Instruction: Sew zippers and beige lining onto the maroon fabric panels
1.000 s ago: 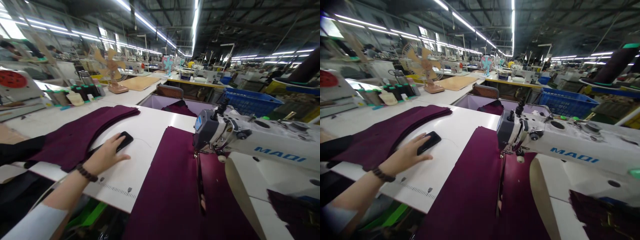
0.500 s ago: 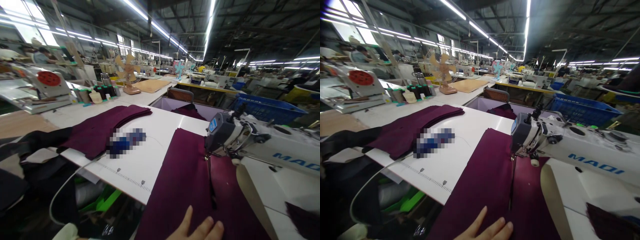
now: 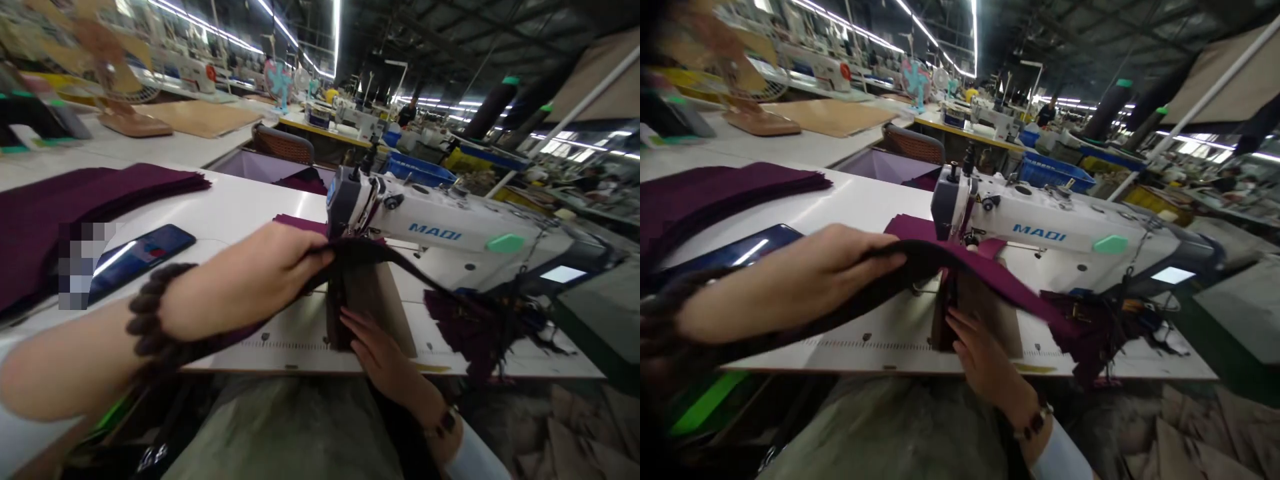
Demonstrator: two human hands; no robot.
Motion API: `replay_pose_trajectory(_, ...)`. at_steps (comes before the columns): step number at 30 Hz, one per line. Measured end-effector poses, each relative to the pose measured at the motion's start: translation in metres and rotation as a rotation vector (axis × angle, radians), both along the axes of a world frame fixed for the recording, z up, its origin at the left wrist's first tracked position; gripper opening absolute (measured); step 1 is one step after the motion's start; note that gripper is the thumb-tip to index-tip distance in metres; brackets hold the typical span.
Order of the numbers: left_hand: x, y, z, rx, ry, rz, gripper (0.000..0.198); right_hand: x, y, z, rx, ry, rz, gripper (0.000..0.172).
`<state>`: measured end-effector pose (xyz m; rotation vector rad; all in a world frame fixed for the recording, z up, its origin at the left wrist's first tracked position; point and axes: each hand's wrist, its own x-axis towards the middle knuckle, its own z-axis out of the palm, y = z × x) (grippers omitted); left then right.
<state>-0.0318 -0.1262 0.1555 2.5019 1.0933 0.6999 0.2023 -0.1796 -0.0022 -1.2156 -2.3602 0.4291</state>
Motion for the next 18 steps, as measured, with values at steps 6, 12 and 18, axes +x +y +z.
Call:
replay_pose_trajectory(6,0.007,0.016,0.015,-0.051,0.161,0.165,0.045,-0.002,0.002,0.000,-0.112,-0.140,0.019,0.043)
replay_pose_trajectory(12,0.006,0.015,0.014,-0.010,0.152,0.076,0.053,-0.010,0.000,0.007,-0.097,-0.272,0.016,0.044)
replay_pose_trajectory(18,0.006,0.017,0.014,0.152,0.168,0.009,0.053,-0.009,-0.001,0.007,-0.096,-0.262,0.028,0.043)
